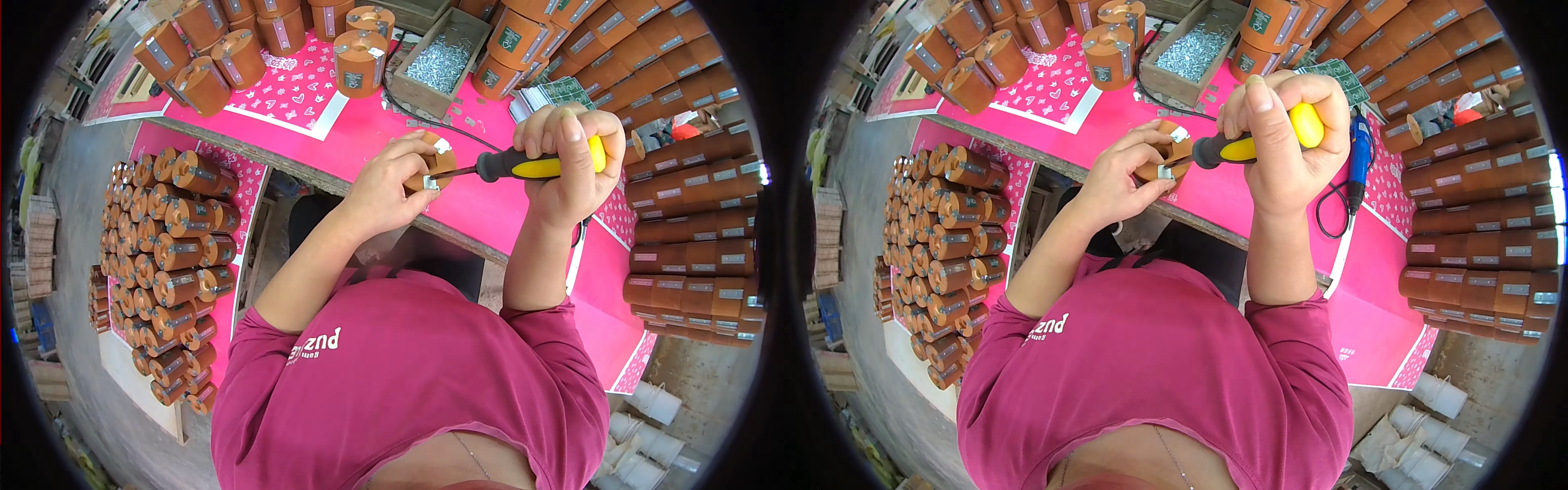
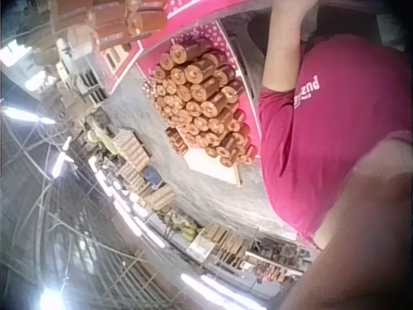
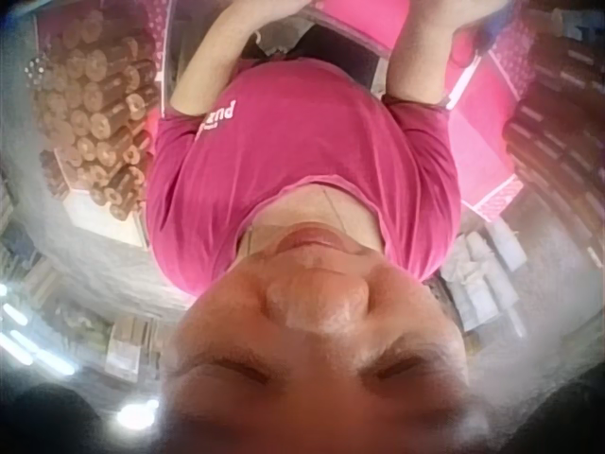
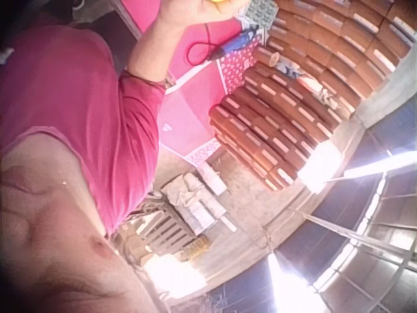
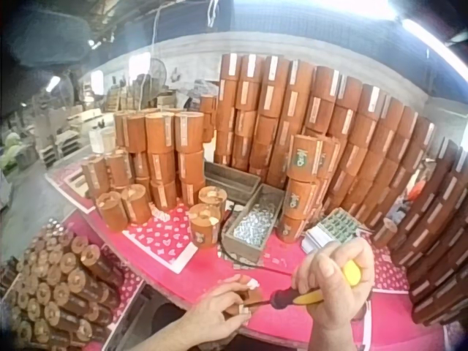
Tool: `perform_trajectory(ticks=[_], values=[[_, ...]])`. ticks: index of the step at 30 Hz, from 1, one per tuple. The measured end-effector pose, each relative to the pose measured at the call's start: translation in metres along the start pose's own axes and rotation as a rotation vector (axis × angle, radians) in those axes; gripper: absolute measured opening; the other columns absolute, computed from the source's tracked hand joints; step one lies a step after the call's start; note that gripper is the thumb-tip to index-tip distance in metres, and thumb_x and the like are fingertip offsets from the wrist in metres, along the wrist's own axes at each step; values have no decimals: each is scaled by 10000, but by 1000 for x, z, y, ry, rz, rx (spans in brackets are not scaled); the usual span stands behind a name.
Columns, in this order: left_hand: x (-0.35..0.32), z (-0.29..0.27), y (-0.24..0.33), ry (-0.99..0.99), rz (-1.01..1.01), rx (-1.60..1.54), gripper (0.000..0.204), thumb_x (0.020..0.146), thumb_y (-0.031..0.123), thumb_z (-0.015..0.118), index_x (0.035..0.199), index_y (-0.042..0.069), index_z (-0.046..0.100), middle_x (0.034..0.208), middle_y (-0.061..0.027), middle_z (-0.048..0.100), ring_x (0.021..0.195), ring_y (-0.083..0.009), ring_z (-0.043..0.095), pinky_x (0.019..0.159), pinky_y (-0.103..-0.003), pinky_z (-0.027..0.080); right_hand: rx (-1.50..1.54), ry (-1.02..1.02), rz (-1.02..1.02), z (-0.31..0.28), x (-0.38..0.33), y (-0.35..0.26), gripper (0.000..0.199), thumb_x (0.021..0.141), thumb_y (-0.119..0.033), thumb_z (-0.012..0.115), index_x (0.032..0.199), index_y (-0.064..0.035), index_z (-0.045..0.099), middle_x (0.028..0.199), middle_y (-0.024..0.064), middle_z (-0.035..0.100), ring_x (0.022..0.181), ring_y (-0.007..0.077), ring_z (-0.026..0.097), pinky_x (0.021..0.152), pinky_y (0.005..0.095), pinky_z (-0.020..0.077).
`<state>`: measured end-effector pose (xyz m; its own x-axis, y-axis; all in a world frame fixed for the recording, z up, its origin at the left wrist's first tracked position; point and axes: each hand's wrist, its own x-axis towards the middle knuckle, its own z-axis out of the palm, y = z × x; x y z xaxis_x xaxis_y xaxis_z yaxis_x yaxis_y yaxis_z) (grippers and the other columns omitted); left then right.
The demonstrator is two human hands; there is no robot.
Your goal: Applying stickers and screwing metal components onto circular wooden parts.
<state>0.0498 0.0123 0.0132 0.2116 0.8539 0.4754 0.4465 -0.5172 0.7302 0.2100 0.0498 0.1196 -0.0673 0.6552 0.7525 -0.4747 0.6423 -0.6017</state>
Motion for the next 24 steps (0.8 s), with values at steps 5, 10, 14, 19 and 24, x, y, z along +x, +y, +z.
perform_trajectory(ticks=[5,10,14,19,24], values=[[1,-1,3,-24,-28,-16,195,654,105,668,745,-13,543,1052,-100,553,1142,-292,447,874,-367,426,-20,-16,32,2,3,-1,130,807,62,515,767,-32,435,616,69,510,479,123,489,455,246,431],[0,-2,1,-17,-9,3,219,636,93,690,752,-14,539,1053,-117,552,1131,-305,460,881,-367,423,-451,-14,116,18,7,-9,148,776,-8,614,723,-33,478,622,15,514,532,61,525,473,188,407],[0,-1,0,-24,-30,20,201,647,104,674,751,-14,549,1047,-105,554,1138,-290,451,894,-362,413,-737,51,59,39,3,-7,200,743,-62,670,747,-30,472,645,17,512,561,76,524,492,205,416],[0,-2,-1,-24,-32,-3,202,645,108,677,749,-12,554,1062,-100,548,1142,-279,452,889,-359,418,-945,70,-55,36,5,-2,280,704,-77,705,799,-40,445,662,37,522,566,106,524,505,230,430],[2,-4,1,-54,-77,-22,202,646,113,679,753,-10,558,1071,-89,543,1145,-273,451,882,-359,423,-1003,12,-147,36,2,1,311,682,-57,710,844,-36,445,704,58,498,558,148,520,500,251,429]])
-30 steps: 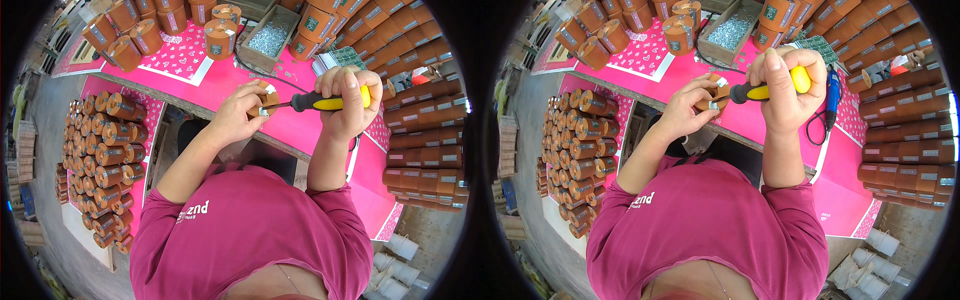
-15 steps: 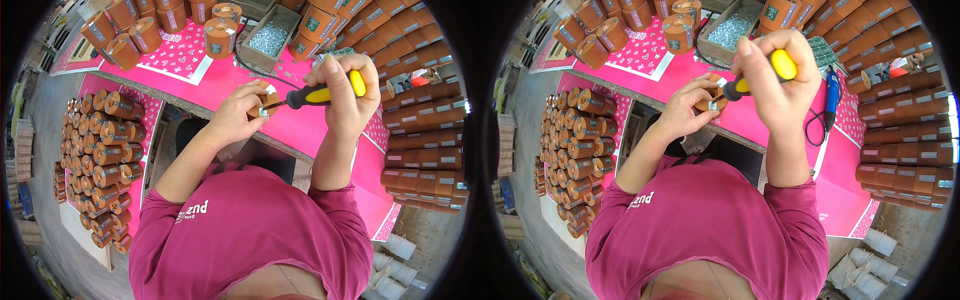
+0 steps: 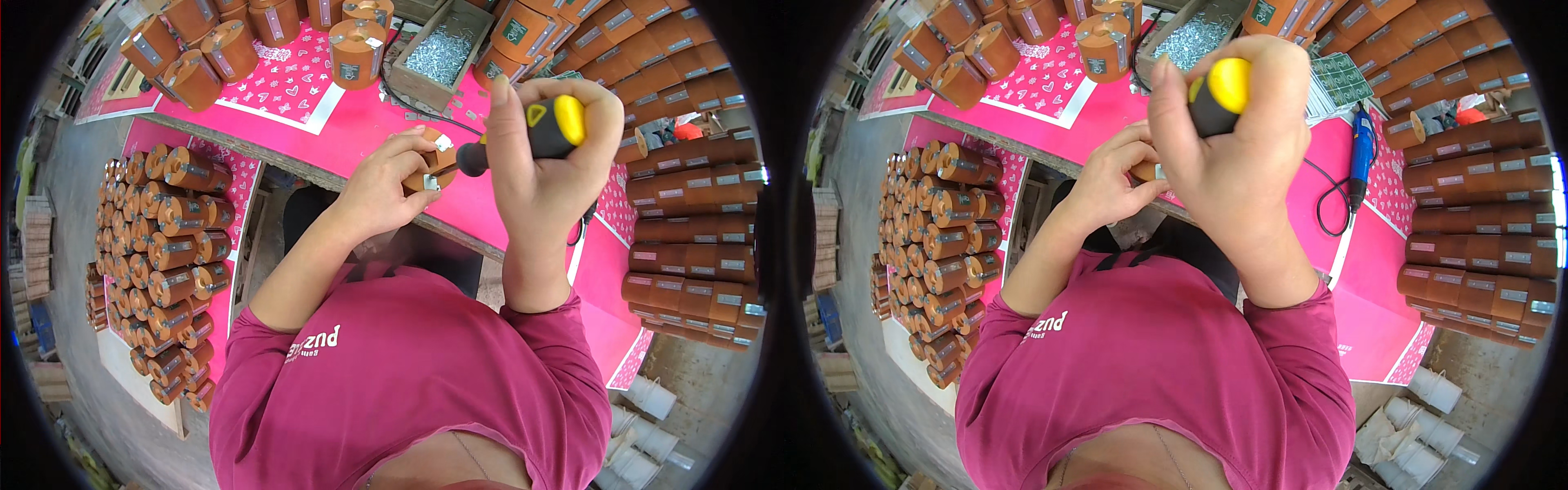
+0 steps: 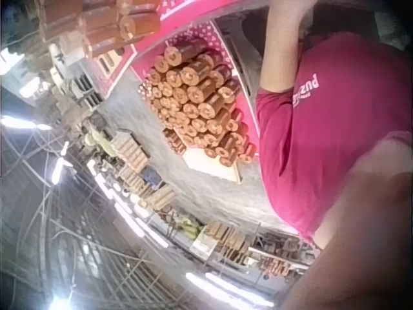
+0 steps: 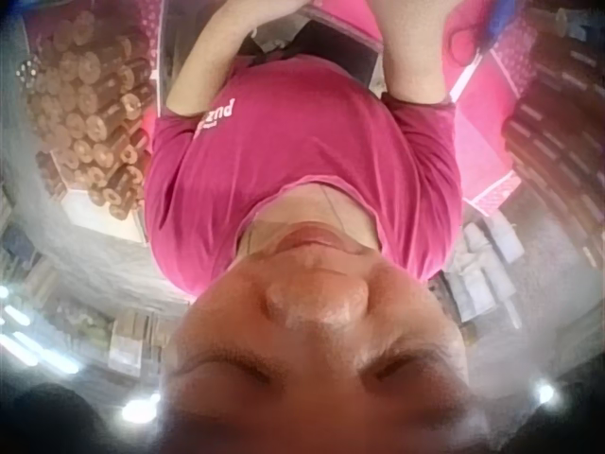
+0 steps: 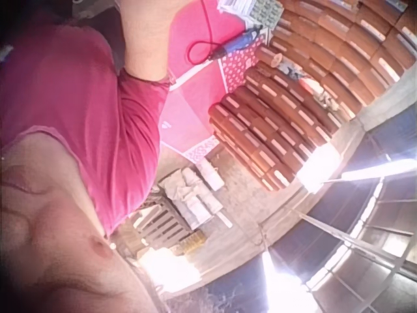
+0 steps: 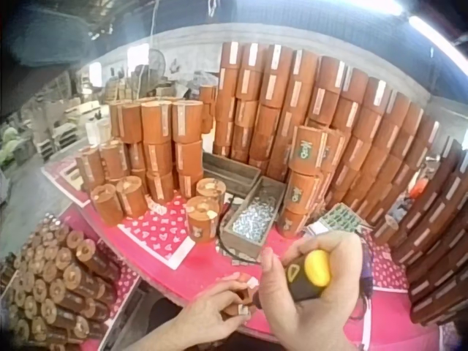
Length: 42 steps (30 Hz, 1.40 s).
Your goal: Applying stickers and screwing metal components onto circular wooden parts.
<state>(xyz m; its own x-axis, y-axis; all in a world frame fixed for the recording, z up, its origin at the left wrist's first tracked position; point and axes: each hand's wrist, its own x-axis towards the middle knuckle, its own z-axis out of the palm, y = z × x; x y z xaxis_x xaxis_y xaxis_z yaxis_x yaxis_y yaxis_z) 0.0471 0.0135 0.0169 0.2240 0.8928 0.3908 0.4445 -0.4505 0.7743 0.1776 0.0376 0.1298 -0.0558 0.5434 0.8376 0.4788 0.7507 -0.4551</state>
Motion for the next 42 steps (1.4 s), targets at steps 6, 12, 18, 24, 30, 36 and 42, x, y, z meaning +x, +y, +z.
perform_trajectory(ticks=[6,12,18,24,30,36,42], values=[[-1,0,5,-24,-55,-30,198,655,113,677,749,-8,552,1030,-82,538,1130,-277,460,886,-367,419,110,-20,-66,19,-1,-2,277,732,30,632,903,-34,424,709,28,529,586,59,475,528,184,395],[-2,1,2,-21,-60,-67,186,641,90,672,741,-10,552,1010,-87,536,1106,-291,474,880,-374,421,312,-131,-71,24,7,-4,290,722,62,607,929,-27,425,706,41,530,557,68,484,519,190,410],[-1,2,2,51,-8,-41,170,632,85,667,714,-15,556,997,-98,559,1096,-295,484,868,-370,429,750,-329,-59,18,13,17,301,716,135,518,946,-12,390,684,100,502,516,112,482,465,231,423],[-1,6,1,53,-32,-65,190,631,100,679,704,-24,554,1022,-114,560,1112,-289,475,868,-367,431,1073,-375,-40,13,9,30,317,608,129,553,871,-9,442,654,68,516,577,106,493,508,209,393],[0,0,3,14,29,-46,200,625,96,686,711,-30,555,1048,-125,550,1122,-296,466,863,-365,433,920,-448,-169,11,14,27,327,685,146,495,936,-21,370,644,109,456,476,141,464,432,246,417],[0,7,4,85,34,13,253,616,80,717,795,-13,563,1028,-121,546,921,-282,565,760,-334,470,954,-264,37,7,7,32,313,632,128,552,886,-15,438,667,58,530,584,95,501,529,214,415],[0,3,2,69,29,-30,254,606,80,731,729,-19,532,1048,-119,546,932,-270,565,766,-336,469,928,-220,41,10,7,33,318,633,121,560,884,-25,432,668,49,535,586,88,504,532,205,417]])
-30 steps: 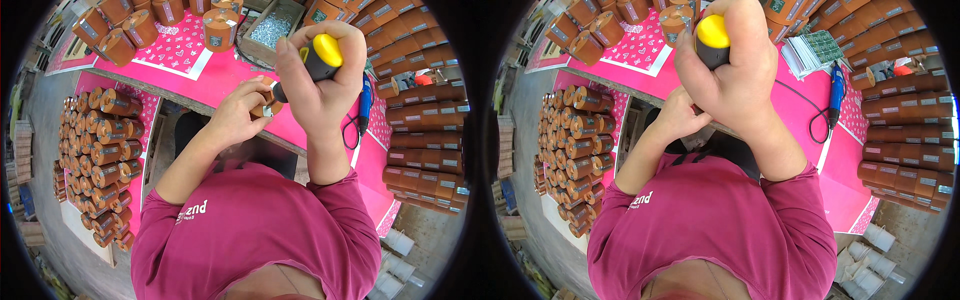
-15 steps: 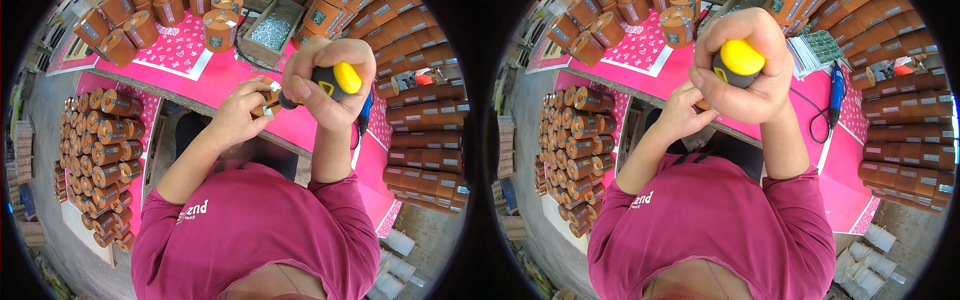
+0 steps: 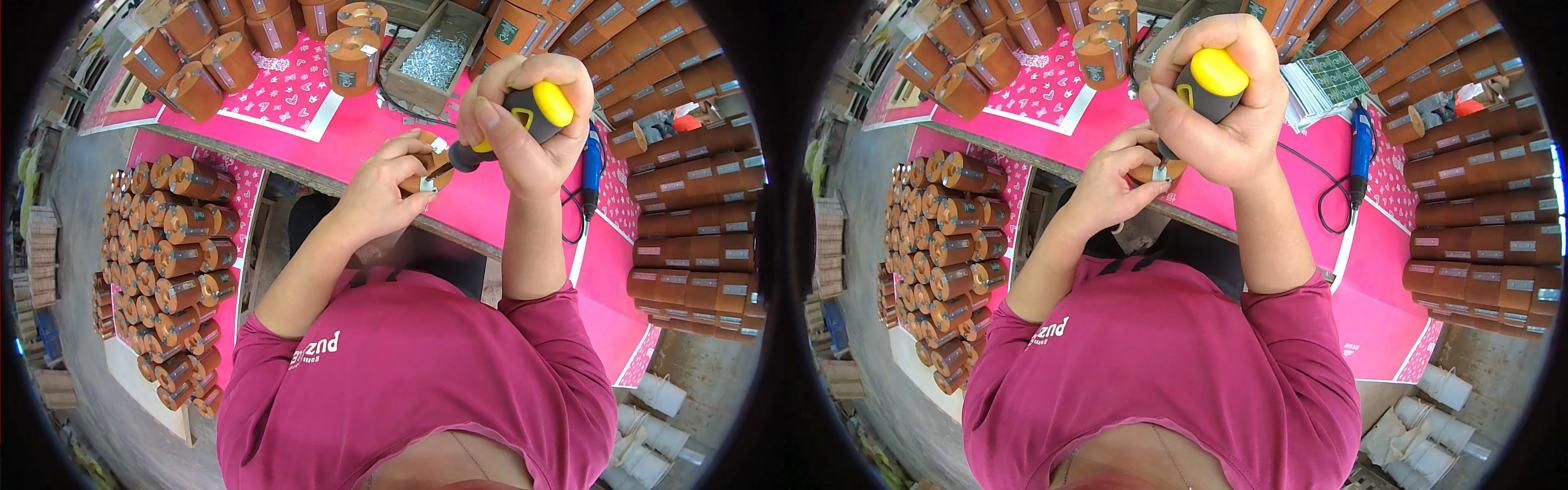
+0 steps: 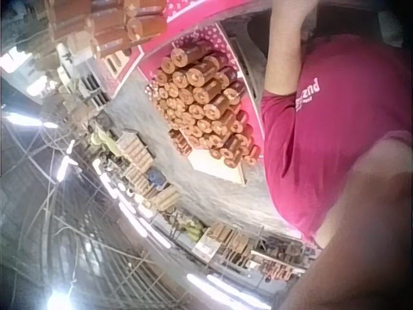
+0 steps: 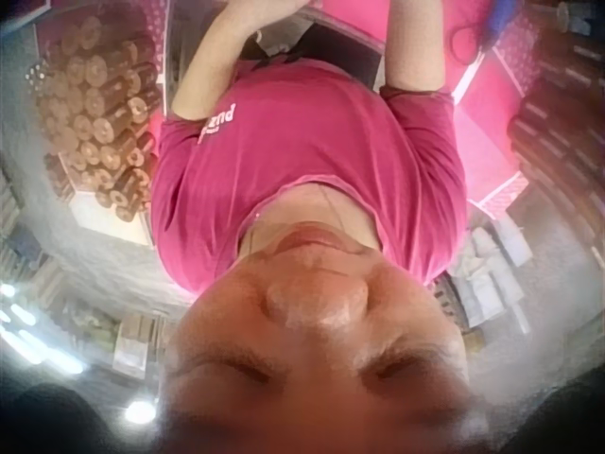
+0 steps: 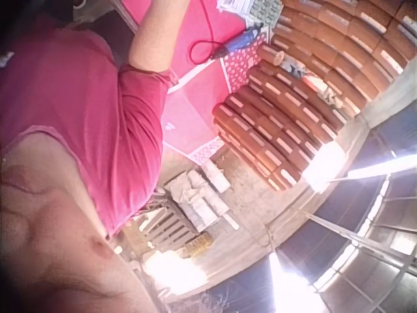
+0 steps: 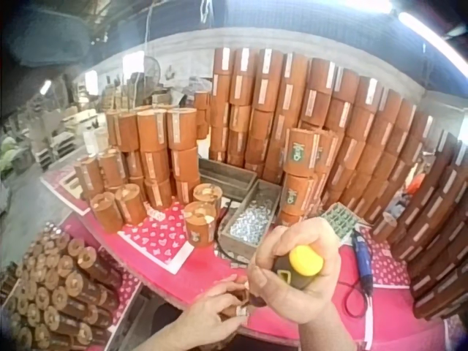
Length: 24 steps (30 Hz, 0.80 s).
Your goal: Applying stickers and screwing metal components onto circular wooden parts.
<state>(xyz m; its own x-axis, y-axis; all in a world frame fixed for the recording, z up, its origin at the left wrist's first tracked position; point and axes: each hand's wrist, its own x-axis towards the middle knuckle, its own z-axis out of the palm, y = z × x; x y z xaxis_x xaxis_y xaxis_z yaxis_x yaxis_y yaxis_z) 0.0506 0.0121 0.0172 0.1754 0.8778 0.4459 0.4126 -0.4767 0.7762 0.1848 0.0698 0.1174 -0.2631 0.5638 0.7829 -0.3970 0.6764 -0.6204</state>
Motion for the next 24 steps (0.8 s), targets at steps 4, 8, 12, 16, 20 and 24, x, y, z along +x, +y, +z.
perform_trajectory(ticks=[4,8,12,16,20,24], values=[[1,-1,3,-81,-59,-29,269,628,85,697,834,-37,572,1089,-127,529,1126,-298,460,861,-359,434,-26,30,34,-3,0,-1,317,632,118,566,880,-29,433,676,48,538,592,85,505,535,203,417],[-1,4,4,-41,-59,35,251,638,78,685,830,-34,568,1089,-129,521,1105,-298,472,857,-358,436,-57,54,27,1,-2,-2,311,638,113,575,875,-32,435,676,51,540,589,82,506,535,204,418],[1,-2,3,-50,-7,49,254,634,95,691,816,-28,564,1062,-127,525,1096,-298,474,864,-353,428,-103,84,-17,-9,-6,-6,292,658,103,587,876,-24,442,683,58,545,582,86,526,521,205,428],[1,-4,12,-61,49,223,284,611,121,717,812,-4,560,1092,-124,505,1099,-317,444,900,-414,383,125,262,-74,-25,-10,-25,241,757,90,476,942,-48,402,686,112,515,542,175,528,473,297,468],[2,12,12,41,102,375,332,565,126,732,819,14,550,1130,-121,484,1117,-338,410,928,-434,340,100,376,-123,-47,-14,-40,224,792,62,457,967,-66,401,719,131,506,533,198,512,459,331,469],[9,-13,10,-99,112,543,320,557,77,705,835,25,554,1148,-111,474,1141,-340,391,939,-433,337,7,393,-143,-60,-26,-48,218,797,60,457,968,-64,405,714,128,494,541,199,506,452,323,462]])
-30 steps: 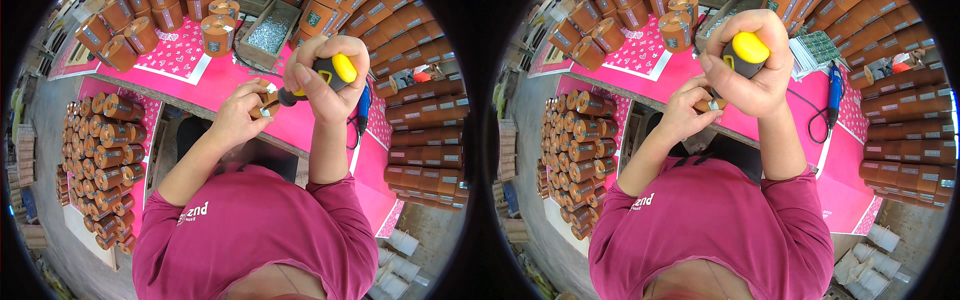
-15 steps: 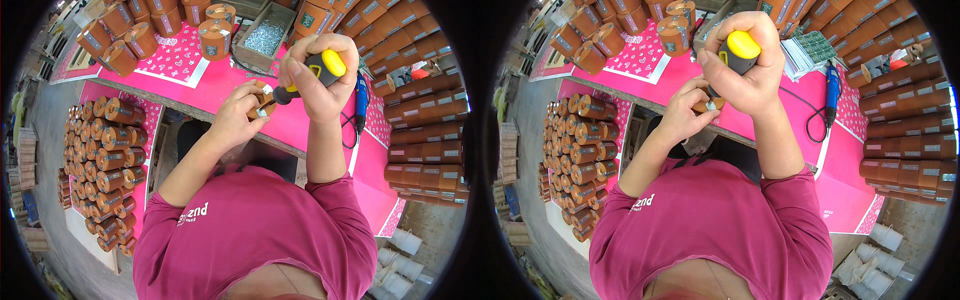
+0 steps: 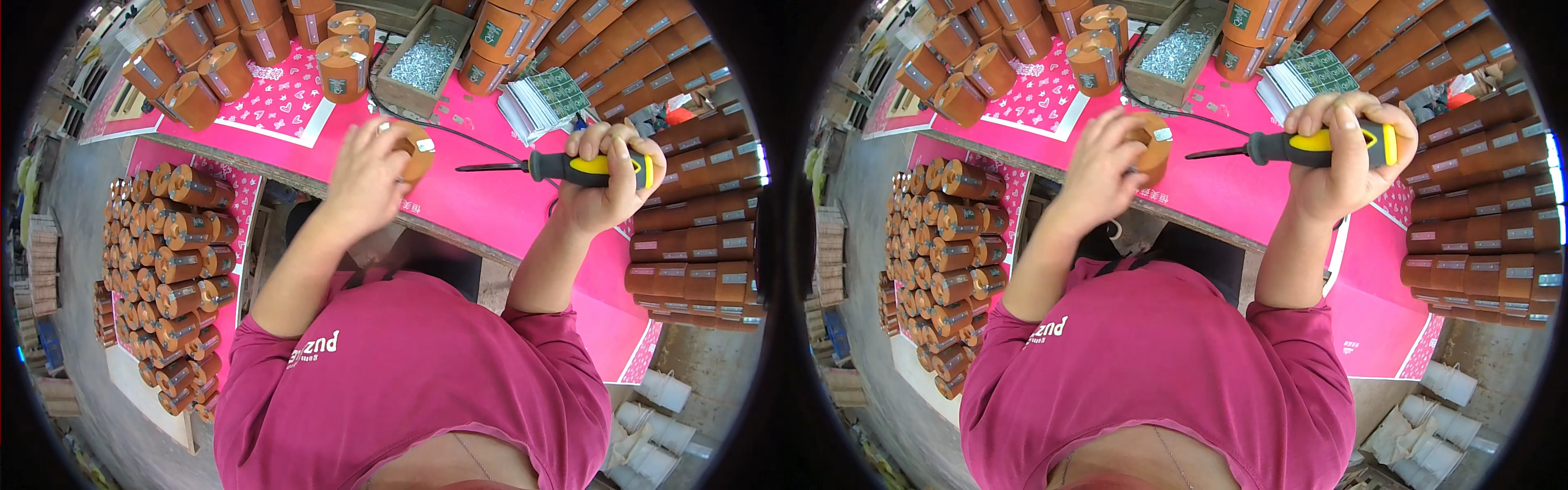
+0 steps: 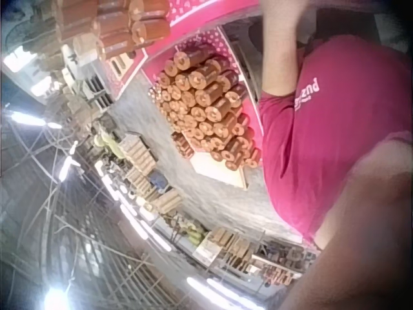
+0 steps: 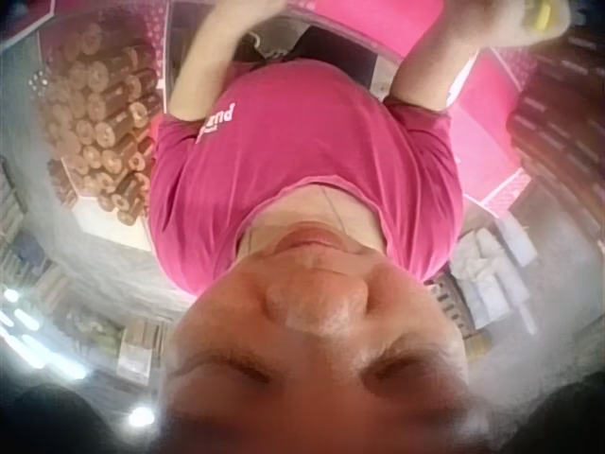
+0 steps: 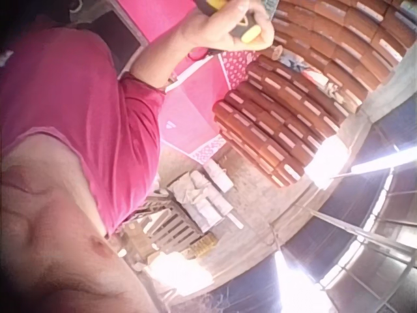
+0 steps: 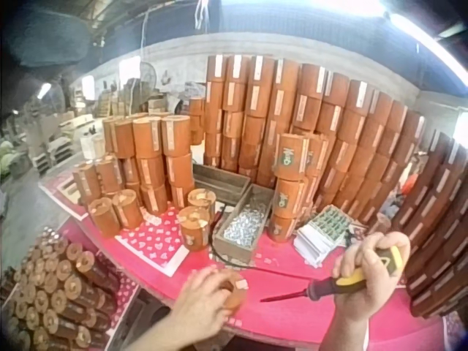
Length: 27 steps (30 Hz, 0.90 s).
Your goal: Applying stickers and screwing metal components onto circular wooden parts.
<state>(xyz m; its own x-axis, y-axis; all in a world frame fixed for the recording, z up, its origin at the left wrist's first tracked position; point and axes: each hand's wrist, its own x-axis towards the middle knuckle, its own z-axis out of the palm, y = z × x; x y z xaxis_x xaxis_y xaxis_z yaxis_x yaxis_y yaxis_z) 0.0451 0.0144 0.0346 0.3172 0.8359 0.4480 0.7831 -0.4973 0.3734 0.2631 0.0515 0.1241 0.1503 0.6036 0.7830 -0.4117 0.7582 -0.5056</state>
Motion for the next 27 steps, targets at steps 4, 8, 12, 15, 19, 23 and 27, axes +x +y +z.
perform_trajectory(ticks=[4,8,12,15,19,23,27], values=[[-1,-14,-17,-5,-70,170,307,591,59,695,866,32,563,1207,-111,446,1190,-353,348,965,-440,320,-54,22,34,-17,-8,-6,205,802,57,450,959,-70,412,717,119,483,538,190,491,466,319,453],[6,3,-12,11,-119,-47,286,625,60,685,872,5,552,1216,-112,452,1203,-330,347,978,-448,306,-50,60,51,-16,-12,-7,207,801,48,460,963,-70,409,716,116,483,534,184,491,460,323,448],[4,-9,-28,-113,-33,-206,262,632,32,668,852,-6,531,1221,-110,465,1221,-310,345,991,-408,311,-72,-4,39,-11,-12,-11,207,800,47,463,962,-68,406,718,116,488,527,181,489,456,321,447],[6,-16,-20,-267,24,-190,285,632,36,670,874,0,523,1238,-117,457,1249,-320,311,1001,-402,313,-32,-27,32,-9,-13,-10,198,802,42,465,958,-63,403,724,119,494,523,181,489,452,316,449],[5,-1,-4,-180,-23,-243,239,652,80,666,836,-13,545,1243,-123,454,1247,-294,328,978,-381,345,-30,-13,56,5,-17,-3,219,796,48,472,965,-63,387,723,124,493,520,182,493,451,312,457],[5,-2,-7,-165,-76,-349,223,652,78,674,819,-26,569,1232,-132,470,1224,-289,367,935,-355,388,5,-31,91,16,-20,2,243,781,65,469,962,-65,373,720,127,492,512,182,496,453,315,464],[8,-5,-9,-209,-61,-410,232,649,59,678,837,-43,590,1230,-133,479,1219,-293,373,924,-353,398,-8,-55,91,25,-20,9,240,772,68,476,944,-57,367,722,124,492,515,187,504,460,314,469]])
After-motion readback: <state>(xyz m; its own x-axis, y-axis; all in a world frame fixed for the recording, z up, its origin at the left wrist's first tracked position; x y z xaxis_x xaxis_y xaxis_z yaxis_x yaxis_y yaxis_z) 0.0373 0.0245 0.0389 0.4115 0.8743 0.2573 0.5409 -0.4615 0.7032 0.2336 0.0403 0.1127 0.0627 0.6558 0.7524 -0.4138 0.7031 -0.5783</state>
